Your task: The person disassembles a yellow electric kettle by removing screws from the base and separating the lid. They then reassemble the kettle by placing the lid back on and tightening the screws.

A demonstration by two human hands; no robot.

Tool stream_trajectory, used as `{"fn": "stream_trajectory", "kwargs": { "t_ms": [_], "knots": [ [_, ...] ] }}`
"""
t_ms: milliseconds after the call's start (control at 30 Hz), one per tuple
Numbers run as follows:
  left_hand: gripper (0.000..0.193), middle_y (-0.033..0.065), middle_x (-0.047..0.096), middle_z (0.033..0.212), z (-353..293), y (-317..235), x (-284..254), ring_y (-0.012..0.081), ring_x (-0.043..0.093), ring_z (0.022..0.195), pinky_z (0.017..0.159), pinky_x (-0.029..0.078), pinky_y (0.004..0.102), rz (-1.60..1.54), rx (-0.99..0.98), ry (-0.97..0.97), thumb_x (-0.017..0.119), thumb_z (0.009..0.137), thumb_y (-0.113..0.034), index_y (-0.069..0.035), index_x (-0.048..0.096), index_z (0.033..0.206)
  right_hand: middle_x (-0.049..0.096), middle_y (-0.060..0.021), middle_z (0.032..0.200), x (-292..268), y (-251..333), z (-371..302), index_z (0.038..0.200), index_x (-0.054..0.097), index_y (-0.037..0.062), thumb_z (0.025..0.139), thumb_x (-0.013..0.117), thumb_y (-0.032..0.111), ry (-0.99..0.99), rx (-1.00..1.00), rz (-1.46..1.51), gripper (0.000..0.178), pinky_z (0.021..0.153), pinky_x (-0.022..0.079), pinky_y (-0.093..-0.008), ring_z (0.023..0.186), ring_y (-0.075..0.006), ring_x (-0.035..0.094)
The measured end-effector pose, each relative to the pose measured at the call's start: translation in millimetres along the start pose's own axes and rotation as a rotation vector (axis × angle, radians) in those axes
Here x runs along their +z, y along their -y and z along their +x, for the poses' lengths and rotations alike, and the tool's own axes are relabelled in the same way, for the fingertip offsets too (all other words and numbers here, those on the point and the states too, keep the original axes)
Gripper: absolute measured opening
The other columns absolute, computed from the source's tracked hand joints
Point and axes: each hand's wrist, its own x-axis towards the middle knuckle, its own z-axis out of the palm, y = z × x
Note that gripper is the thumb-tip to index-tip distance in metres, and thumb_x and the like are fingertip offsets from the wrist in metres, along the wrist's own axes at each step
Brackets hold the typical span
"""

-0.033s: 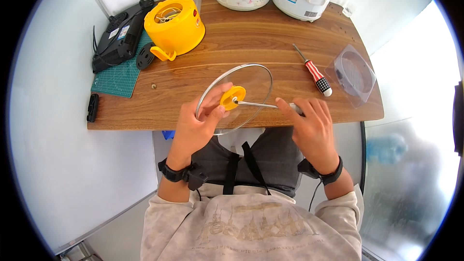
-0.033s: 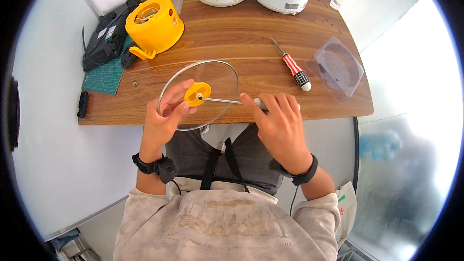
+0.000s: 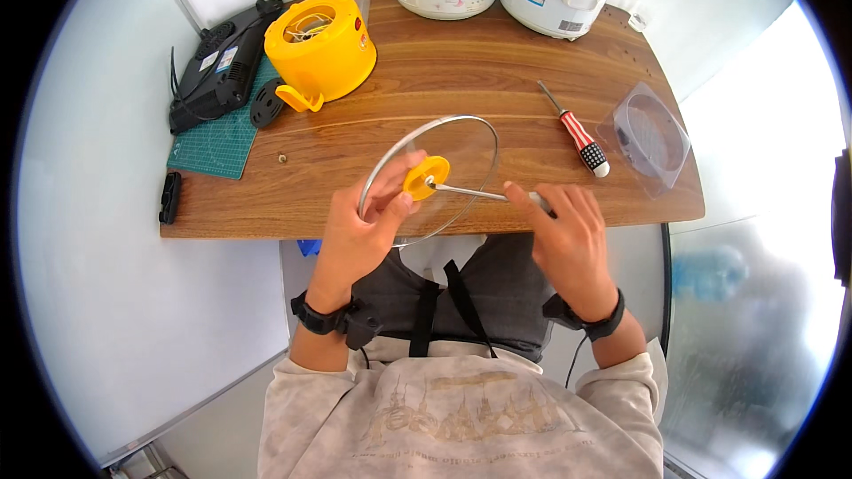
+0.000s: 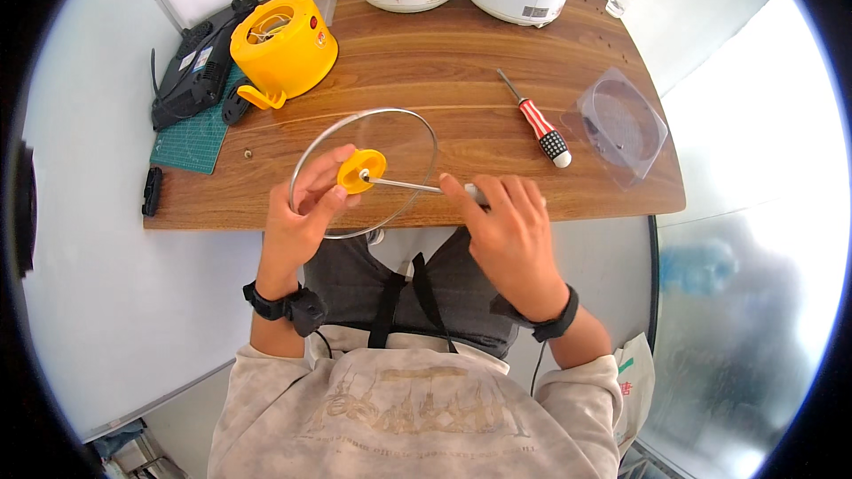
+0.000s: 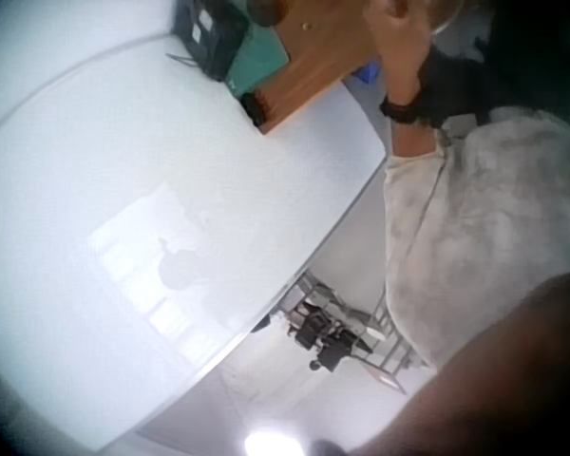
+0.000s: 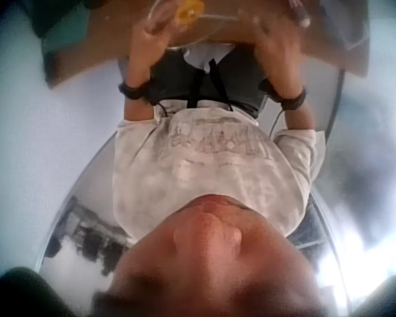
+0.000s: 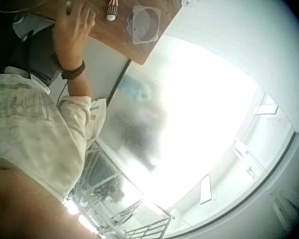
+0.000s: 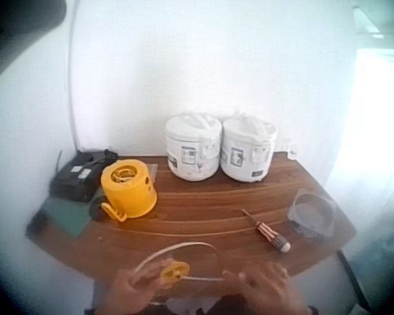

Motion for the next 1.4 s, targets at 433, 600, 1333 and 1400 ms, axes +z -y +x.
{"fn": "stream_trajectory", "kwargs": {
  "t_ms": [433,600,1333,1400],
  "knots": [
    [0.039,0.0183,0.061,0.137,-4,-1,10,0.0259,0.063,0.124,0.103,0.054,0.0361,0.134,0.084,-0.144,0.055,0.101,0.001,0.007,0.054,0.139,0.07,-0.0144,0.084,41,49,-22,0.13,0.065,-0.0008,0.093,0.071,0.006,0.324,0.5,1.146,0.038,0.062,0.051,-0.0315,0.066,-0.0208,0.063],
    [0.038,0.0174,0.064,0.133,-5,-1,8,0.0219,0.065,0.118,0.099,0.054,0.0316,0.278,0.084,-0.17,0.055,0.1,0.002,0.007,0.055,0.137,0.069,-0.0058,0.089,36,54,-17,0.137,0.06,-0.0027,0.103,0.063,0.018,0.502,0.604,1.836,0.04,0.07,0.053,-0.0289,0.075,-0.0144,0.065],
    [0.043,0.0188,0.06,0.138,3,7,-3,0.0256,0.064,0.123,0.096,0.059,0.0371,-0.119,-0.028,-0.103,0.058,0.1,0.001,0.004,0.053,0.142,0.057,-0.0037,0.076,35,14,-7,0.099,0.072,0.0123,0.083,0.076,0.011,-0.176,0.147,0.156,0.016,0.057,0.048,-0.0345,0.066,-0.0212,0.061],
    [0.043,0.019,0.061,0.138,3,6,-1,0.0253,0.064,0.122,0.096,0.059,0.0365,-0.117,-0.049,-0.103,0.058,0.099,0.001,0.003,0.053,0.142,0.055,-0.0029,0.075,31,15,-4,0.099,0.072,0.0136,0.082,0.077,0.011,-0.178,0.111,0.097,0.018,0.057,0.047,-0.0336,0.066,-0.0195,0.06]
  ]
}}
